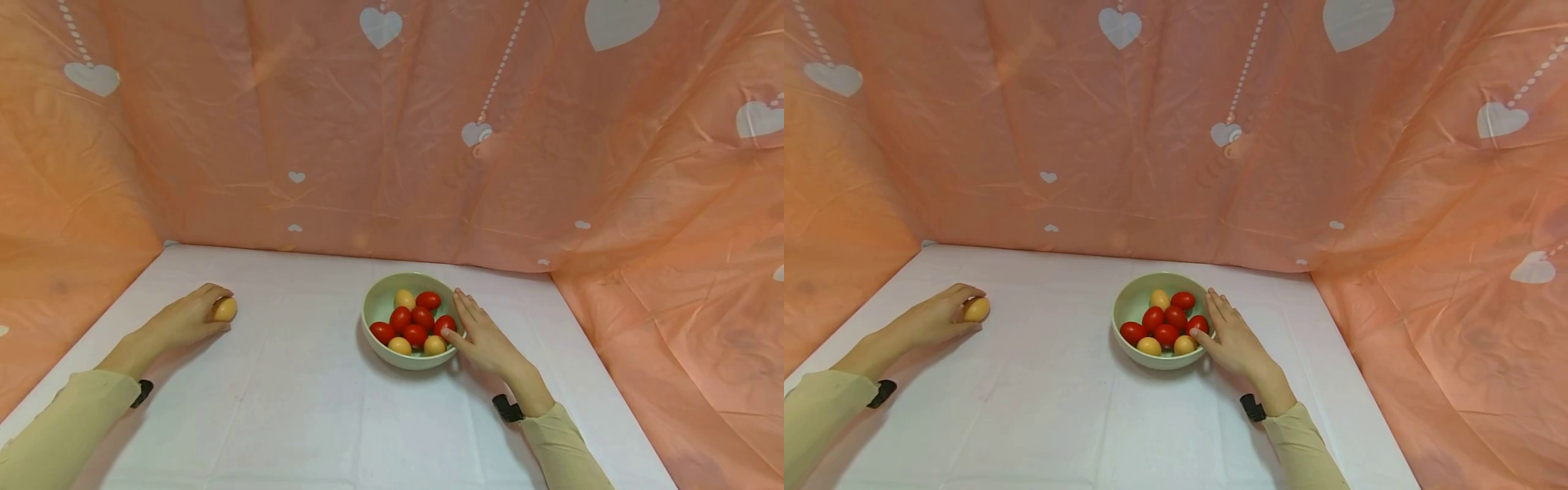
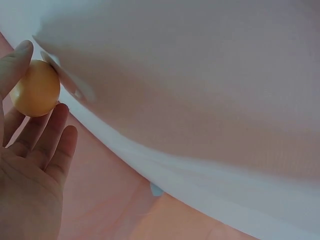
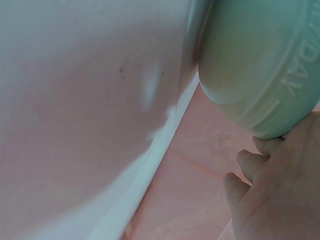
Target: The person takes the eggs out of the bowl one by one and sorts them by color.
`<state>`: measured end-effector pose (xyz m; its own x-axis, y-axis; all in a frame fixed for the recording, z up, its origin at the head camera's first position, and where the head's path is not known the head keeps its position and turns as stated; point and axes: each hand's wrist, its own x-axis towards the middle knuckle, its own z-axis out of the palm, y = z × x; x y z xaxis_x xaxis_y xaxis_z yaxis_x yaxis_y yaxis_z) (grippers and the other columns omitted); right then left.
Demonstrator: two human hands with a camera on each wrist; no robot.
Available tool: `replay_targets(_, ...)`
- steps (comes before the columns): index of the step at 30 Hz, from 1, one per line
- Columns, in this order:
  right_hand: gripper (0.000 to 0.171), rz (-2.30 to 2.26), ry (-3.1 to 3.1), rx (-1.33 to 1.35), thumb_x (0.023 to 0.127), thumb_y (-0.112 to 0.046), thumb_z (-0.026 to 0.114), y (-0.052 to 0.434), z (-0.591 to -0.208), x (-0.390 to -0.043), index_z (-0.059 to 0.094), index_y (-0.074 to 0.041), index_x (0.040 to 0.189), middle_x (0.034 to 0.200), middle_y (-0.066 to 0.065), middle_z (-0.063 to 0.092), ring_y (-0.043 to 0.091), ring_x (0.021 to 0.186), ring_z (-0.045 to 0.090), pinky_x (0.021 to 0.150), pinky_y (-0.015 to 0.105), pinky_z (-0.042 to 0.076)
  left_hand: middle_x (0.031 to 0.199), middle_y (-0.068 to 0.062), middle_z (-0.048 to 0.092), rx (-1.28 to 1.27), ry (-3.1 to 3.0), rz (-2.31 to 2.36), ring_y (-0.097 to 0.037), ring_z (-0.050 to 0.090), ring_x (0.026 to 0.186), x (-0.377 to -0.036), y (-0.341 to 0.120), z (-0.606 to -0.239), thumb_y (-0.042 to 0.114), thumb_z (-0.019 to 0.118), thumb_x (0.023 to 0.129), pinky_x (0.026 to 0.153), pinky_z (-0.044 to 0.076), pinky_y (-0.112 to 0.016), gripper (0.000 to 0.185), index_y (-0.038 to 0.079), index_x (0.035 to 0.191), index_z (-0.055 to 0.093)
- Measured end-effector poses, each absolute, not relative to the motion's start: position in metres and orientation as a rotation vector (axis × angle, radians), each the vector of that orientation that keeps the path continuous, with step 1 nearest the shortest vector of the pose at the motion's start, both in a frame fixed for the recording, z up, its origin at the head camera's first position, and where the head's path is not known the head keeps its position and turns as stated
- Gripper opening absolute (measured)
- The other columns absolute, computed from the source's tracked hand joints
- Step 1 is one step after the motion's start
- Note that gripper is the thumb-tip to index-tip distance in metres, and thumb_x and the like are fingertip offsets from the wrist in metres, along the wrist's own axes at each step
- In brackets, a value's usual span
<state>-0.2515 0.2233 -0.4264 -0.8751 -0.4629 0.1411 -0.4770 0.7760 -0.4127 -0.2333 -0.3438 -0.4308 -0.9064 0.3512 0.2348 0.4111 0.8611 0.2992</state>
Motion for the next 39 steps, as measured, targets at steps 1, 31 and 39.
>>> replay_targets(1,0.084,0.692,-2.93,0.776,0.106,-0.048,0.054,0.224,-0.426,-0.252,0.018,0.0,0.164,0.173,0.014,0.014,0.039,0.158,0.014,0.126,0.057,0.015,0.125,-0.029,0.058,-0.591,-2.857,-0.514,-0.044,0.061,0.11,-0.234,-0.343,-0.431,0.012,0.085,0.084,0.093,0.05,-0.061,0.057,-0.012,0.128,0.057)
replay_targets(31,0.084,0.711,-2.925,0.778,0.105,-0.049,0.055,0.225,-0.426,-0.25,0.021,0.001,0.163,0.173,0.014,0.016,0.041,0.158,0.015,0.125,0.058,0.017,0.143,-0.016,0.049,-0.627,-2.695,-0.741,-0.035,0.061,0.117,-0.271,-0.237,-0.411,0.019,0.071,0.099,0.088,0.054,-0.053,0.053,0.001,0.145,0.052)
replay_targets(39,0.083,0.695,-2.93,0.779,0.106,-0.048,0.055,0.224,-0.425,-0.251,0.02,0.001,0.163,0.173,0.012,0.014,0.038,0.159,0.014,0.126,0.056,0.016,0.138,-0.016,0.052,-0.675,-2.651,-0.787,-0.032,0.063,0.11,-0.285,-0.201,-0.403,0.018,0.073,0.098,0.084,0.055,-0.05,0.052,0.0,0.142,0.053)
